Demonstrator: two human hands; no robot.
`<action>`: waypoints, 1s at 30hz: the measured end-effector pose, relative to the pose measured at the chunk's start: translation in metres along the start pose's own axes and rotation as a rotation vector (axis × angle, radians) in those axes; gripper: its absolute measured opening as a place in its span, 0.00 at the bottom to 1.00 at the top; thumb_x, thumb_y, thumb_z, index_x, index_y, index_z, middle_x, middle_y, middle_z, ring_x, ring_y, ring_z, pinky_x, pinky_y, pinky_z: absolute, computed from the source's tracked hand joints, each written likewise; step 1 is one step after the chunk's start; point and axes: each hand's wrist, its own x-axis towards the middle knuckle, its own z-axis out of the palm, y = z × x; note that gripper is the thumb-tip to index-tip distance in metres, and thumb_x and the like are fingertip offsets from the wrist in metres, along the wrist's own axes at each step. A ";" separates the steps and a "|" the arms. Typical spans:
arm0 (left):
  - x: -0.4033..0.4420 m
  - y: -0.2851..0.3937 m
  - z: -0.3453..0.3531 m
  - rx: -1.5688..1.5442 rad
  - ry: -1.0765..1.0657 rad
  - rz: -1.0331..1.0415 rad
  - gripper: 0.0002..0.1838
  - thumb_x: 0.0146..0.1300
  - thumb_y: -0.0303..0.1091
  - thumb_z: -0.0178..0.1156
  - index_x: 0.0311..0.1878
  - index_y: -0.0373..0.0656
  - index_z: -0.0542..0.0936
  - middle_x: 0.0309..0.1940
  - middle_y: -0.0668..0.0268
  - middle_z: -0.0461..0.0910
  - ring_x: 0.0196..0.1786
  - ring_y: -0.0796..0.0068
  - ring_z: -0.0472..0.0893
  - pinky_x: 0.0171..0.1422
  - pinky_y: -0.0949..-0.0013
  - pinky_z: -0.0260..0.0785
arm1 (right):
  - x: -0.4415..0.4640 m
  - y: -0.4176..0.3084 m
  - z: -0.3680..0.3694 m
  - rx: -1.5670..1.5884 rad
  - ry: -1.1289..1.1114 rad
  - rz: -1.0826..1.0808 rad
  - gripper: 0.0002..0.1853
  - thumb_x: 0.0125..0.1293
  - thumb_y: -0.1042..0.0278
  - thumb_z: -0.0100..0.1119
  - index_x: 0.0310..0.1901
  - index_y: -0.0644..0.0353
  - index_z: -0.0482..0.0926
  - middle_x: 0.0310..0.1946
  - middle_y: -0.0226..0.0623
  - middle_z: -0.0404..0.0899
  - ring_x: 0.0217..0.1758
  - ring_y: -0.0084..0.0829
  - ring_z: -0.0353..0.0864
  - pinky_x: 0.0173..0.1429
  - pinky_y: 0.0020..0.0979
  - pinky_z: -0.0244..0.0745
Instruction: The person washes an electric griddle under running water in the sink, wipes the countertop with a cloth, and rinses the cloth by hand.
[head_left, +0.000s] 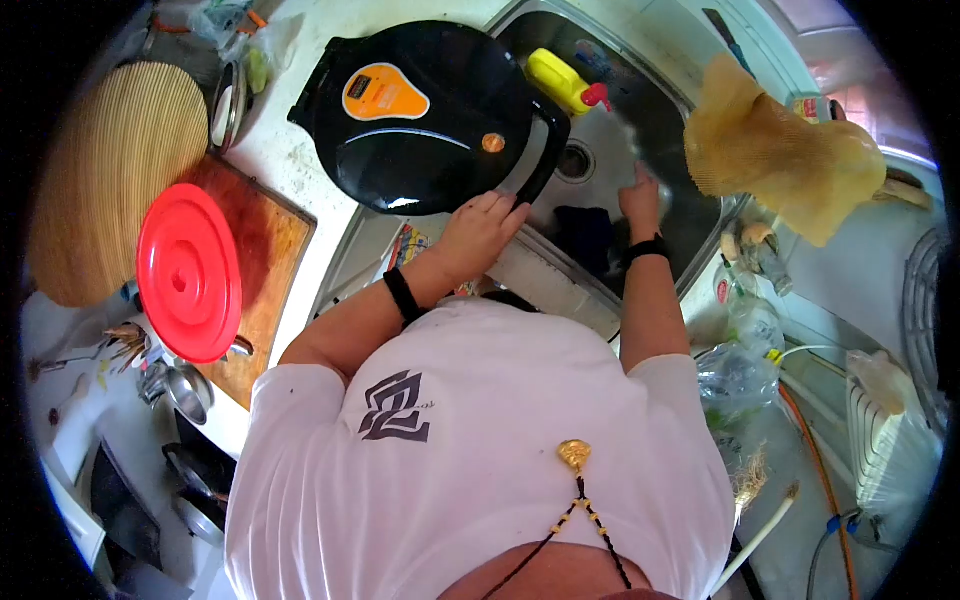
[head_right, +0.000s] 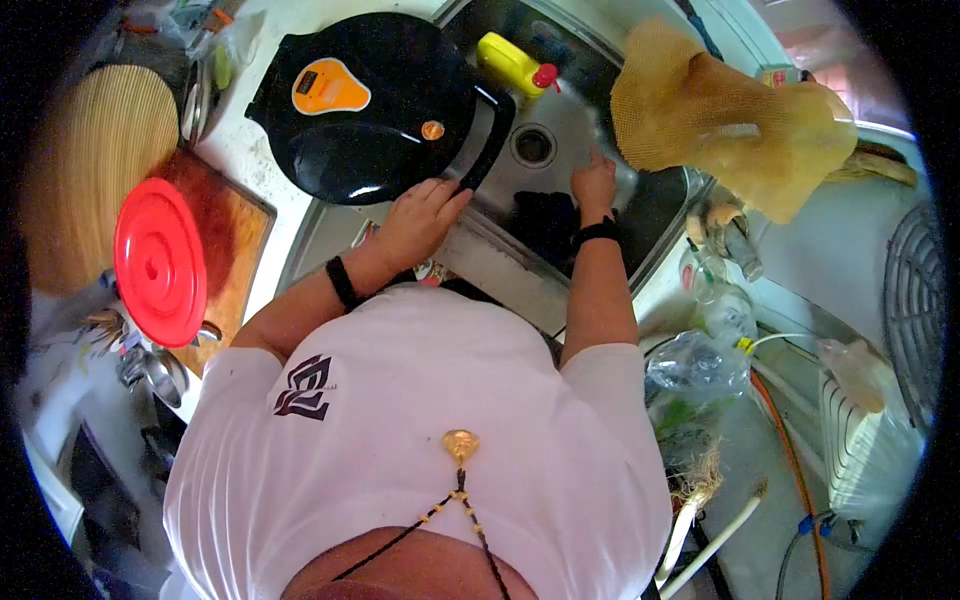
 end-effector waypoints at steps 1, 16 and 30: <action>-0.001 -0.001 0.002 -0.019 0.021 0.015 0.21 0.56 0.29 0.55 0.56 0.41 0.75 0.52 0.59 0.75 0.55 0.62 0.74 0.60 0.64 0.69 | -0.007 -0.015 -0.009 0.003 -0.016 0.001 0.27 0.58 0.60 0.64 0.57 0.62 0.75 0.47 0.52 0.78 0.54 0.49 0.75 0.56 0.41 0.72; -0.012 -0.007 -0.019 -0.148 0.145 -0.001 0.19 0.51 0.26 0.59 0.50 0.40 0.78 0.51 0.58 0.77 0.56 0.59 0.75 0.62 0.61 0.69 | -0.070 -0.173 -0.046 1.550 -0.652 0.383 0.14 0.65 0.70 0.58 0.49 0.63 0.68 0.36 0.41 0.78 0.42 0.37 0.81 0.47 0.39 0.78; -0.026 -0.016 -0.022 -0.188 0.260 0.056 0.15 0.51 0.29 0.59 0.43 0.41 0.81 0.45 0.59 0.79 0.54 0.58 0.76 0.61 0.58 0.68 | -0.017 -0.186 -0.005 1.131 -0.292 0.291 0.19 0.58 0.74 0.60 0.48 0.71 0.66 0.35 0.48 0.77 0.22 0.38 0.82 0.21 0.33 0.76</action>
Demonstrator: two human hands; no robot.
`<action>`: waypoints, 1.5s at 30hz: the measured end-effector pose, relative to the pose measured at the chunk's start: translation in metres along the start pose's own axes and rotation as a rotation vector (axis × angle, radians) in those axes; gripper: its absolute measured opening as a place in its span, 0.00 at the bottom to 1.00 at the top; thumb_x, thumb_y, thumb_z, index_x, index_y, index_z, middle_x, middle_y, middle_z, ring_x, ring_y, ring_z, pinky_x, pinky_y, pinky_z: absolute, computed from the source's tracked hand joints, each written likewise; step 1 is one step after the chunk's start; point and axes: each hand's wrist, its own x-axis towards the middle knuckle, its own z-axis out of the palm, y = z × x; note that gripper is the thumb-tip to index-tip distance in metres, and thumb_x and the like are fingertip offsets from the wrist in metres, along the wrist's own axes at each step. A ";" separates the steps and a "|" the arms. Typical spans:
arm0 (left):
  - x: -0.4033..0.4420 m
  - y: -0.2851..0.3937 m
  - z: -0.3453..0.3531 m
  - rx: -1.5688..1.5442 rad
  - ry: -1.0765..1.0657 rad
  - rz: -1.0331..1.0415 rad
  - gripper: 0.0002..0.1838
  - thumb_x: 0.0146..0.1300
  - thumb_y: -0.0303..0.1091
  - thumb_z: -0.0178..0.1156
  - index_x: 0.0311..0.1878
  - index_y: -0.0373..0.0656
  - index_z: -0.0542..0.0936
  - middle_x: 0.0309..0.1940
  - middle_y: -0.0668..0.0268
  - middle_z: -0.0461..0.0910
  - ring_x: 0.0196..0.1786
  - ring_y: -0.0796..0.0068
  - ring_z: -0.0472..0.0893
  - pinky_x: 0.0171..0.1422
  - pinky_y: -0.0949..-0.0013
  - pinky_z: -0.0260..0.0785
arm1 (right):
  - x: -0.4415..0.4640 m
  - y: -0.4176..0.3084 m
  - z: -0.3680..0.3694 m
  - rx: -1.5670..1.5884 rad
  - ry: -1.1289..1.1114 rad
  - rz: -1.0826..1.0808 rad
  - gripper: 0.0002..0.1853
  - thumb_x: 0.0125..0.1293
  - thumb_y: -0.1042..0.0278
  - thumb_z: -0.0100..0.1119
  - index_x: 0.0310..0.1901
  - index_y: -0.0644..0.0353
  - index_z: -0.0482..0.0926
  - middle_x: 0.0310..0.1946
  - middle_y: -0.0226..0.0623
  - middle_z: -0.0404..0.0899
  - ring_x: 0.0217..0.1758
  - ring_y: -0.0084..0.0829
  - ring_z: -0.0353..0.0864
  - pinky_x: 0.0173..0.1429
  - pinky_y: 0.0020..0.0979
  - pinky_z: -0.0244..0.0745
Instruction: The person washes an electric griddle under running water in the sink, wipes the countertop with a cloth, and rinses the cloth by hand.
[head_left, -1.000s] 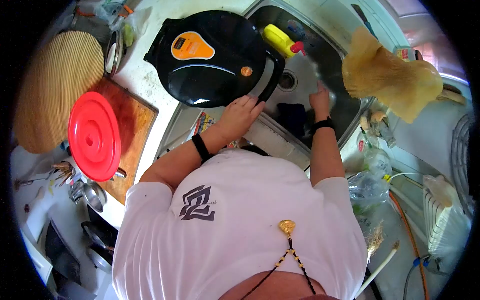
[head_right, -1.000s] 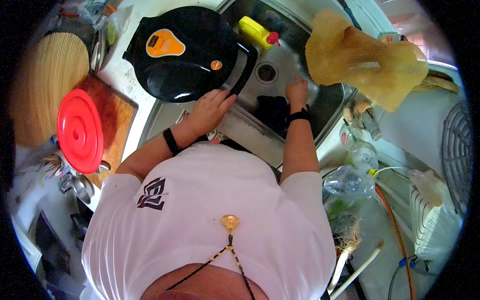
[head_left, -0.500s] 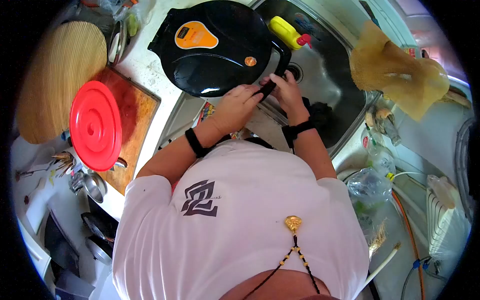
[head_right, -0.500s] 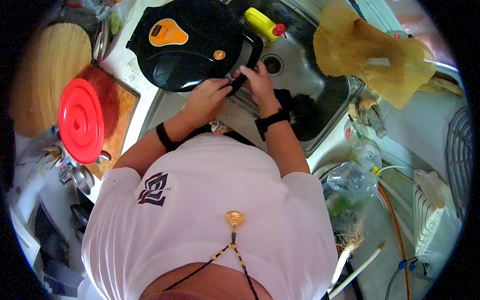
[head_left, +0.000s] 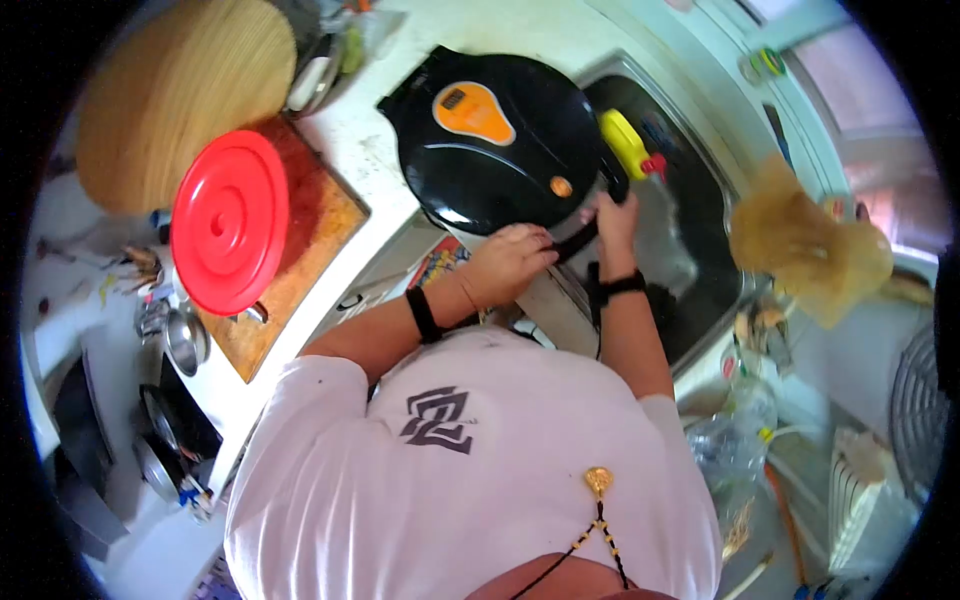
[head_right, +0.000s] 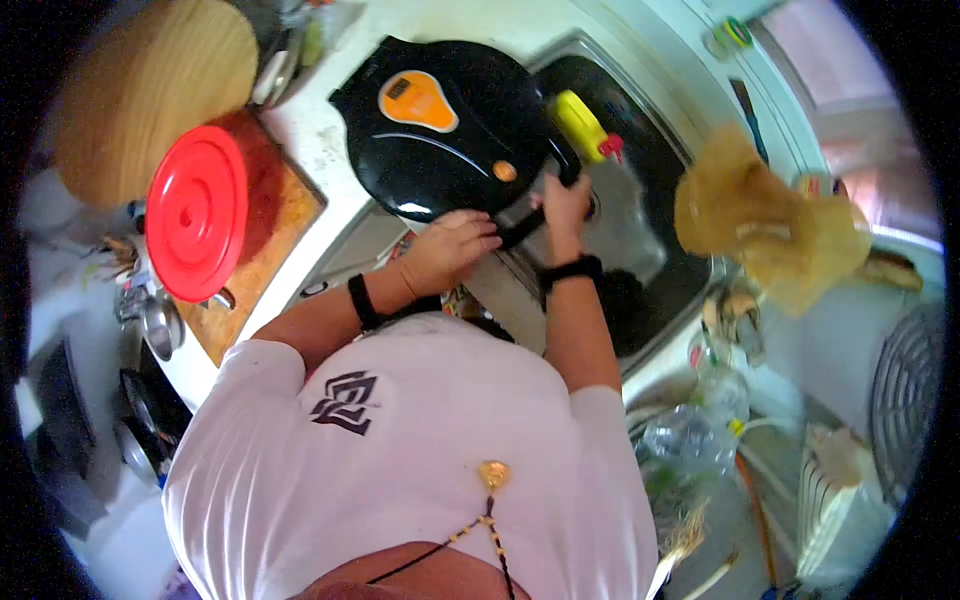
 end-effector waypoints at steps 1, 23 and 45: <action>-0.001 -0.001 -0.009 0.031 0.015 -0.014 0.15 0.51 0.29 0.59 0.43 0.41 0.81 0.45 0.59 0.79 0.54 0.58 0.76 0.61 0.58 0.68 | -0.014 -0.008 0.004 0.100 0.038 0.015 0.09 0.60 0.76 0.56 0.41 0.65 0.69 0.24 0.38 0.74 0.21 0.34 0.78 0.23 0.34 0.76; 0.086 0.095 -0.255 -1.506 0.406 0.351 0.07 0.61 0.25 0.63 0.42 0.43 0.80 0.19 0.68 0.70 0.15 0.80 0.63 0.16 0.74 0.51 | -0.042 -0.018 0.013 0.281 0.056 0.197 0.12 0.61 0.75 0.54 0.44 0.60 0.65 0.27 0.38 0.70 0.23 0.32 0.71 0.27 0.35 0.70; 0.073 0.005 -0.266 -1.544 -0.072 0.447 0.08 0.67 0.30 0.53 0.41 0.34 0.74 0.27 0.58 0.72 0.24 0.65 0.74 0.25 0.65 0.62 | -0.040 -0.009 0.014 0.231 0.121 0.188 0.14 0.60 0.72 0.58 0.44 0.60 0.65 0.27 0.37 0.72 0.23 0.31 0.73 0.26 0.34 0.71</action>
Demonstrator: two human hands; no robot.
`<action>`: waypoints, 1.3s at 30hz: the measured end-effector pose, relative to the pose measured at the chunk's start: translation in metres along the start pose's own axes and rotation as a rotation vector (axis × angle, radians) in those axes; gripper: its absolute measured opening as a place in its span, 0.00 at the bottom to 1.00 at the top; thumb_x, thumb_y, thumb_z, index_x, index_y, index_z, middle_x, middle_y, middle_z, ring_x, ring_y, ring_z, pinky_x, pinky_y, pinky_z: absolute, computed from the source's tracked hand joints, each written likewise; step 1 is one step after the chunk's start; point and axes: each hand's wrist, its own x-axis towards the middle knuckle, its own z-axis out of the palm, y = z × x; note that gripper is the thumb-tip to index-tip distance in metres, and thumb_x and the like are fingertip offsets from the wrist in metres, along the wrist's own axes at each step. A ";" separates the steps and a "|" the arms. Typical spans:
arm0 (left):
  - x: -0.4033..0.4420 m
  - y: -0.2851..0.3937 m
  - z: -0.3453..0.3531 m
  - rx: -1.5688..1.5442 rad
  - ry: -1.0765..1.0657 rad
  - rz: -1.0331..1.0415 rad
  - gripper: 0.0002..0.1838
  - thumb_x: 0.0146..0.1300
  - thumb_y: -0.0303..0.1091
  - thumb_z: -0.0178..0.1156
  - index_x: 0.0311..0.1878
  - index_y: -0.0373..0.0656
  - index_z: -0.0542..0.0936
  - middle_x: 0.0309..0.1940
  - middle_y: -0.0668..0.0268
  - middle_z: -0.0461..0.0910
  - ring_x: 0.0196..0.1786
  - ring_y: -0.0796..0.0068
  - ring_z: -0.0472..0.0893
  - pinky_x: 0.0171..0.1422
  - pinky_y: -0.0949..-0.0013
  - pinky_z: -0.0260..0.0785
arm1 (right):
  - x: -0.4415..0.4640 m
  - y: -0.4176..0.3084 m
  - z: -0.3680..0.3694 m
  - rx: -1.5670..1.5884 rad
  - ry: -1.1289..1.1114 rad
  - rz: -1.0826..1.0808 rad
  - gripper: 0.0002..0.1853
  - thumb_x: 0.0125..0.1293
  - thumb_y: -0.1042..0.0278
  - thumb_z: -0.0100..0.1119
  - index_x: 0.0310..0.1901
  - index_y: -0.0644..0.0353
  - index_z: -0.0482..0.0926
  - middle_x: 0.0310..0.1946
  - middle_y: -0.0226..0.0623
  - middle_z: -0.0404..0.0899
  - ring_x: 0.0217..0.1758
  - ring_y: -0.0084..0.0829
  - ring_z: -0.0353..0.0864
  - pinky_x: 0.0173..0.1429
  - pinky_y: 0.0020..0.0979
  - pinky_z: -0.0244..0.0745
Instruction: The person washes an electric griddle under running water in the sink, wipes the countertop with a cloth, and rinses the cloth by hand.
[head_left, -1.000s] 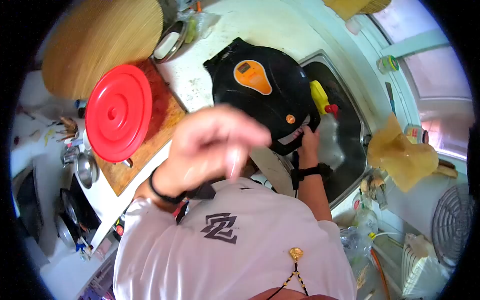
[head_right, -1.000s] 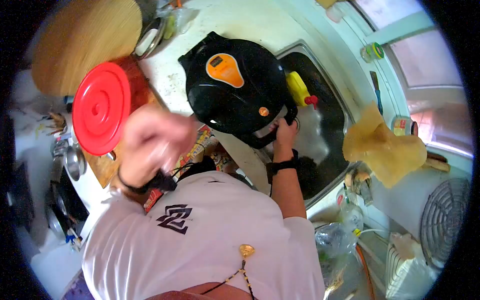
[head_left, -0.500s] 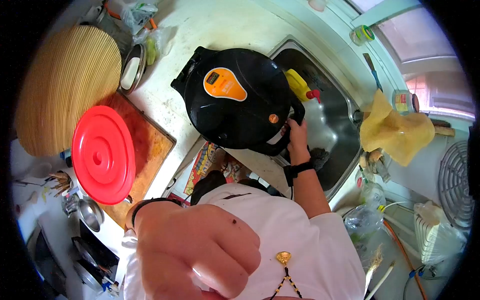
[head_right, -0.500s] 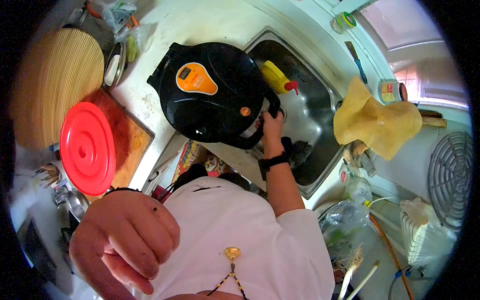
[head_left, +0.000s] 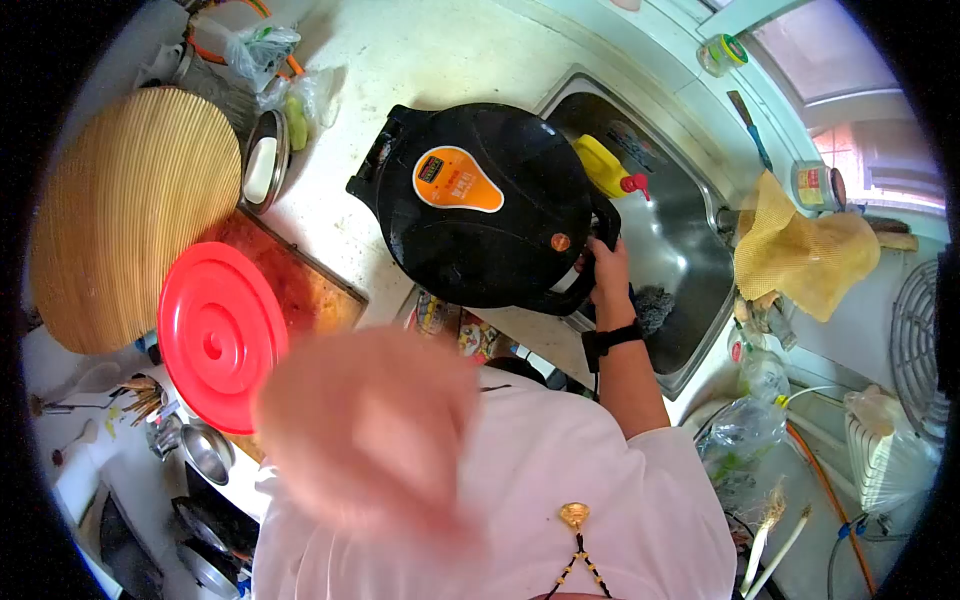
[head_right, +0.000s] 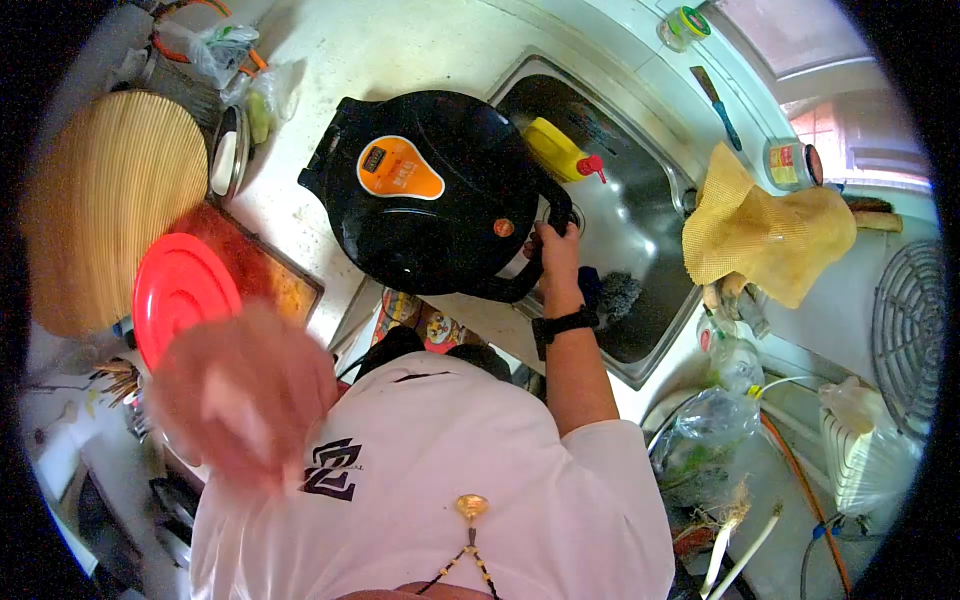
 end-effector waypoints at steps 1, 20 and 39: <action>-0.006 -0.006 -0.008 0.324 0.444 -0.164 0.09 0.65 0.27 0.56 0.46 0.34 0.74 0.31 0.60 0.76 0.28 0.69 0.76 0.31 0.69 0.66 | -0.002 -0.001 0.000 0.014 -0.013 0.005 0.14 0.61 0.71 0.59 0.45 0.60 0.65 0.27 0.37 0.72 0.23 0.31 0.73 0.27 0.35 0.72; -0.180 -0.108 -0.278 0.765 0.878 -1.280 0.32 0.62 0.55 0.61 0.56 0.34 0.76 0.44 0.63 0.81 0.46 0.73 0.77 0.54 0.71 0.67 | -0.017 -0.002 0.002 0.134 -0.014 0.094 0.08 0.61 0.69 0.60 0.37 0.58 0.70 0.23 0.31 0.69 0.23 0.28 0.69 0.26 0.34 0.66; -0.117 -0.116 -0.241 0.253 0.944 -1.046 0.42 0.60 0.63 0.59 0.65 0.35 0.69 0.58 0.57 0.76 0.58 0.66 0.76 0.63 0.66 0.67 | -0.096 -0.100 -0.001 -0.021 0.161 -0.338 0.06 0.59 0.76 0.60 0.35 0.60 0.72 0.22 0.29 0.72 0.18 0.20 0.68 0.21 0.23 0.66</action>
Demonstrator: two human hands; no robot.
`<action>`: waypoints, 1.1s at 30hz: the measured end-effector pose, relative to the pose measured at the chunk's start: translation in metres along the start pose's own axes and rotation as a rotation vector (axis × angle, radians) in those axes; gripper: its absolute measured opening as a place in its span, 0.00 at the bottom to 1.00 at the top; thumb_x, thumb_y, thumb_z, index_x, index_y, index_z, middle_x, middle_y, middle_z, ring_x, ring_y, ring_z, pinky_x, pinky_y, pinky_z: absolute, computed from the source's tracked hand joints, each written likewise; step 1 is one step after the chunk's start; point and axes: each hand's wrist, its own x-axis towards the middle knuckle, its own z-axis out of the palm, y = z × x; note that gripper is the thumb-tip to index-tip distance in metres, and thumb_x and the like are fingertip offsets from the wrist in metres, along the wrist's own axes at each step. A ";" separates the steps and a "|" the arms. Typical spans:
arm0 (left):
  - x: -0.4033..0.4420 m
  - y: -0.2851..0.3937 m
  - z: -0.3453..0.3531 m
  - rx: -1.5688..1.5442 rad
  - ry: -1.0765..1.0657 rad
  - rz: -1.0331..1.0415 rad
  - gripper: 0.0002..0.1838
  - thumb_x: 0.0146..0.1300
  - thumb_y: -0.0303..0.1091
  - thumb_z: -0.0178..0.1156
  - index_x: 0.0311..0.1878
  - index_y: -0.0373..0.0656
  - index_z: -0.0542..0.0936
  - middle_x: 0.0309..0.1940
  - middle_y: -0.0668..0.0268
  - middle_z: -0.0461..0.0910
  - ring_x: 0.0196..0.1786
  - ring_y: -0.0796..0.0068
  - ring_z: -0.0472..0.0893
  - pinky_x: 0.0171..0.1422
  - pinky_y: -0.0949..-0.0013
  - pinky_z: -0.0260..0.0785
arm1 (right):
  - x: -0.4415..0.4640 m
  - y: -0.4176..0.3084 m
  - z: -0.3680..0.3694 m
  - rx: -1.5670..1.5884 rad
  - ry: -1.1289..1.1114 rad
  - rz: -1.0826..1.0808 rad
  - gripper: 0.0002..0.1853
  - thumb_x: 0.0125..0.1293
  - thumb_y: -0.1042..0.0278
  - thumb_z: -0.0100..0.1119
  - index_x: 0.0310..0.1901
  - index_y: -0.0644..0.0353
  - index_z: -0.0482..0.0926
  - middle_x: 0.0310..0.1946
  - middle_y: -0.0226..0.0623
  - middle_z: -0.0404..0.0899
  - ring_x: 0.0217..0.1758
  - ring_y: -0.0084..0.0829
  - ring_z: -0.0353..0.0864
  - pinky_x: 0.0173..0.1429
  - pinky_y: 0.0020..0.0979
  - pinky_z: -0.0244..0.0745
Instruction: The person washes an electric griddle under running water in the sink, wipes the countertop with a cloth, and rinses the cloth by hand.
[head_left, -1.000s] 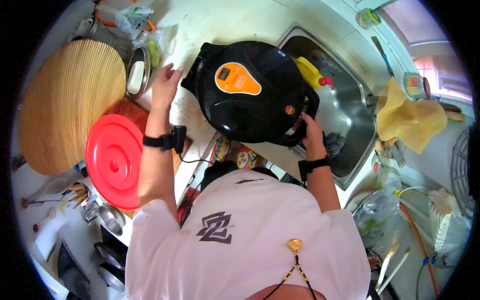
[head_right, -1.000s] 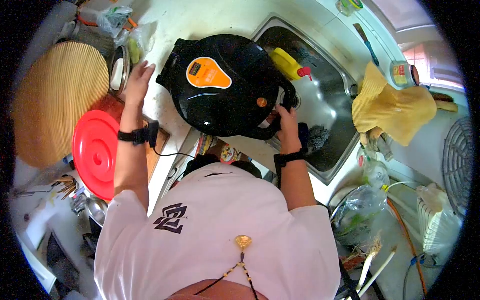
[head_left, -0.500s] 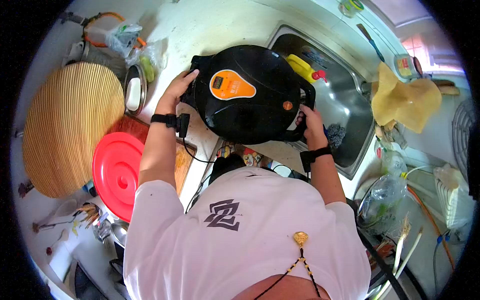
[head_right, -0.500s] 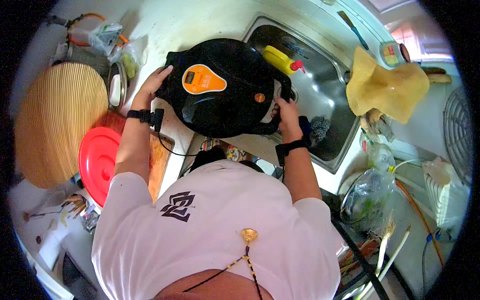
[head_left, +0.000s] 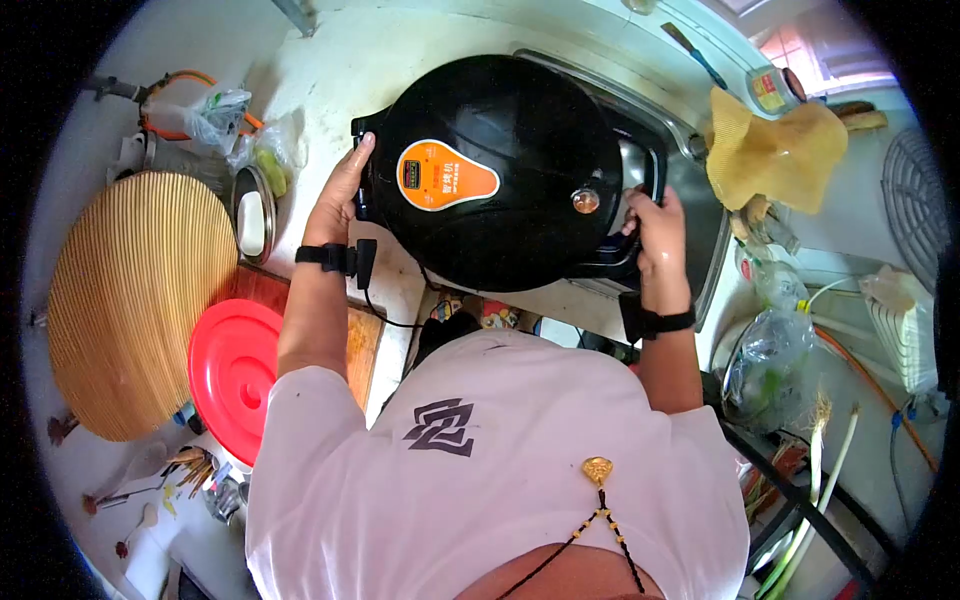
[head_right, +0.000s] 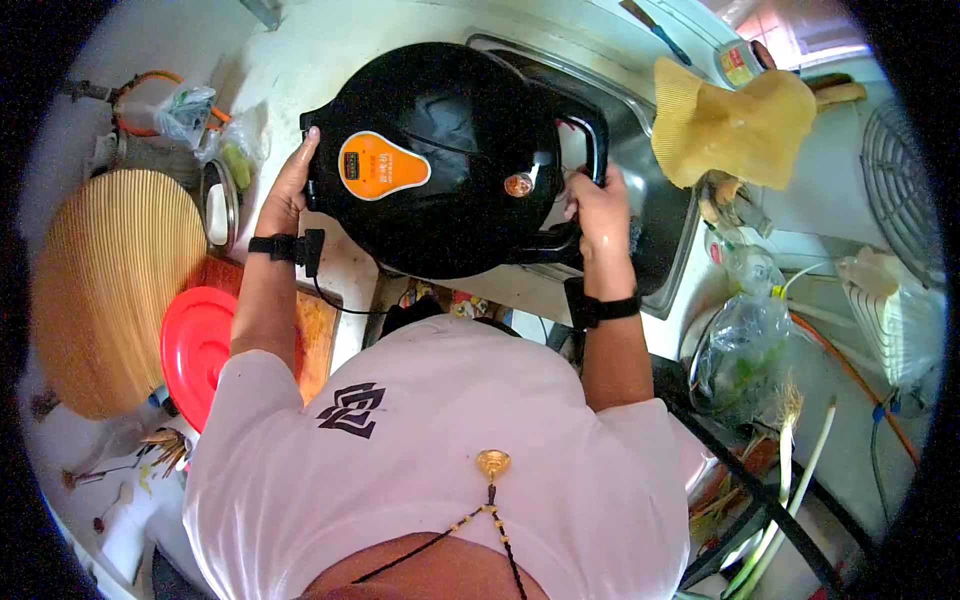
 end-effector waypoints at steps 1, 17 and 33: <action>-0.003 0.003 0.011 -0.052 0.005 0.035 0.42 0.61 0.64 0.57 0.65 0.35 0.69 0.59 0.56 0.75 0.59 0.65 0.75 0.64 0.66 0.67 | -0.011 -0.020 -0.001 -0.027 0.011 -0.066 0.06 0.59 0.77 0.60 0.35 0.60 0.72 0.23 0.29 0.73 0.18 0.19 0.69 0.21 0.23 0.66; 0.018 -0.007 0.151 -0.509 -0.335 0.294 0.51 0.54 0.79 0.45 0.69 0.46 0.62 0.65 0.61 0.67 0.66 0.60 0.66 0.70 0.56 0.60 | -0.125 -0.200 -0.028 -0.484 0.096 -0.780 0.11 0.58 0.75 0.67 0.43 0.64 0.78 0.31 0.25 0.77 0.30 0.16 0.71 0.35 0.18 0.64; 0.002 0.001 0.181 -0.381 -0.446 0.276 0.46 0.57 0.75 0.46 0.68 0.48 0.61 0.67 0.63 0.62 0.65 0.59 0.66 0.67 0.46 0.63 | -0.150 -0.204 -0.070 -0.598 0.156 -0.981 0.14 0.56 0.76 0.71 0.43 0.62 0.79 0.31 0.23 0.78 0.34 0.14 0.73 0.40 0.17 0.66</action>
